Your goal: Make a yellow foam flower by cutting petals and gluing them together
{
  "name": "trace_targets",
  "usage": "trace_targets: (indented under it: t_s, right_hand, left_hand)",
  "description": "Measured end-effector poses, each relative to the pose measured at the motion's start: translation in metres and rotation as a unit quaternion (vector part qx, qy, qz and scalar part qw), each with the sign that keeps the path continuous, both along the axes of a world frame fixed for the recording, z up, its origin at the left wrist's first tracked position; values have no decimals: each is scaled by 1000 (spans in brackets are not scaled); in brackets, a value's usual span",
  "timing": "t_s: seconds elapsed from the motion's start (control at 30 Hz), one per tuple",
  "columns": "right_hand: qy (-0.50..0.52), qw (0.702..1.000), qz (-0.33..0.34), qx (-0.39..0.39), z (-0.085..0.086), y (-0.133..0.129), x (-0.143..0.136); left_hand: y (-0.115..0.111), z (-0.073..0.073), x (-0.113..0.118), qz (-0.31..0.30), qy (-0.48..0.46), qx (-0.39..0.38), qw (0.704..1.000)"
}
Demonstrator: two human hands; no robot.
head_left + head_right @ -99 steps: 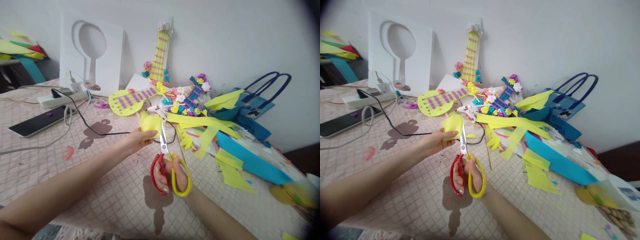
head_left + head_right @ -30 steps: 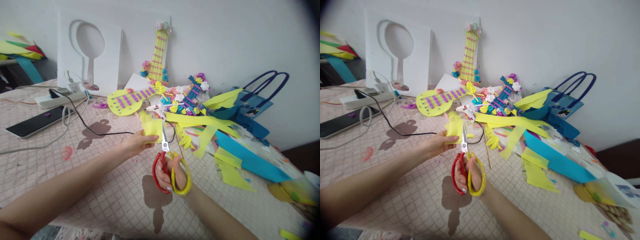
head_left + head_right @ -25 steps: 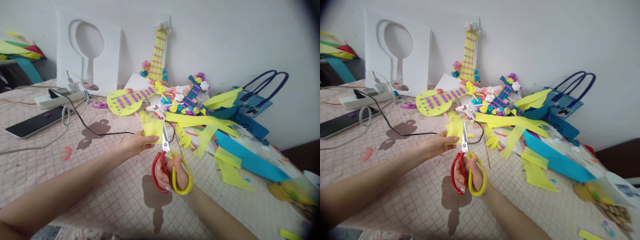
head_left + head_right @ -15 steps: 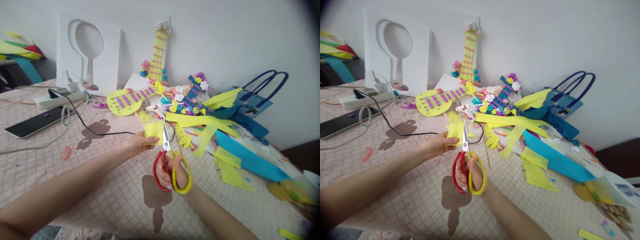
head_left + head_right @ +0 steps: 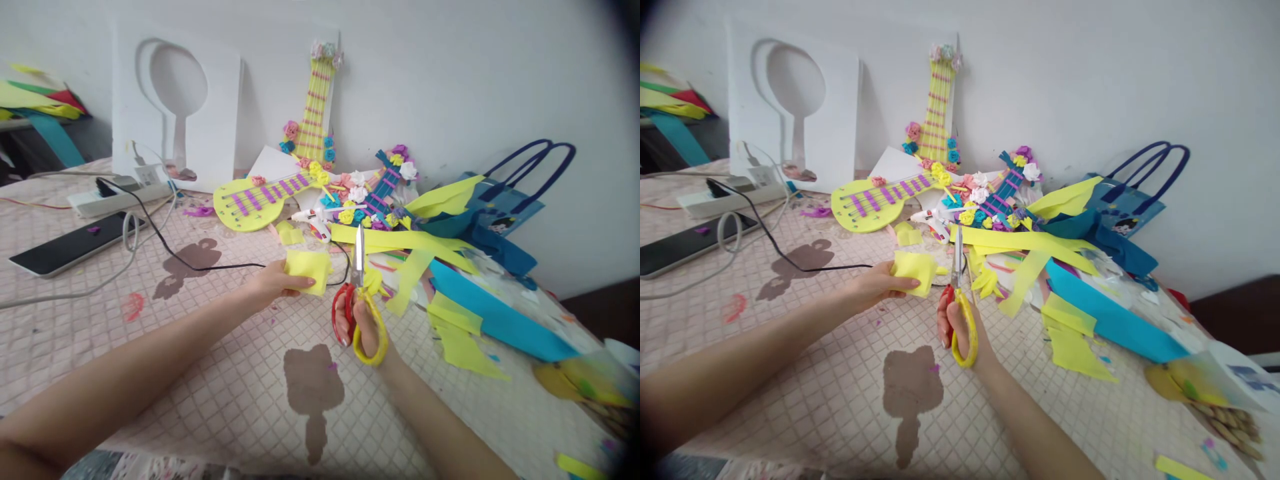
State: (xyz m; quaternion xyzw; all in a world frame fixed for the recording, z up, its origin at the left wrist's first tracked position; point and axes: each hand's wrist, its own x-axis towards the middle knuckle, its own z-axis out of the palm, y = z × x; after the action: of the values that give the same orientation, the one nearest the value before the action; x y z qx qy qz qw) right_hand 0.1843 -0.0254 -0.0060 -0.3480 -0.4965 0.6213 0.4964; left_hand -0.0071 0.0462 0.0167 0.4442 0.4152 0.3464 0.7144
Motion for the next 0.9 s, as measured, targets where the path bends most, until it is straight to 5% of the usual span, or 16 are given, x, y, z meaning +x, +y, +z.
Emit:
trace_targets:
  t_s: [0.13, 0.37, 0.47, 0.63, 0.9]
  right_hand:
    - [-95, 993, -59, 23, 0, 8, 11]
    - [-172, 979, -106, 28, 7, 12, 16]
    - [-171, 979, -107, 25, 5, 13, 16]
    - [-169, 980, -108, 11, 2, 13, 15]
    - [-213, 969, -128, 6, 6, 16, 21]
  left_hand:
    - [9, -6, -5, 26, 81, 46, 995]
    - [32, -2, -19, 63, 91, 99, 989]
    - [57, 7, -24, 131, 268, 214, 930]
    - [89, 15, -21, 188, 369, 283, 865]
    - [99, 12, -26, 179, 383, 282, 861]
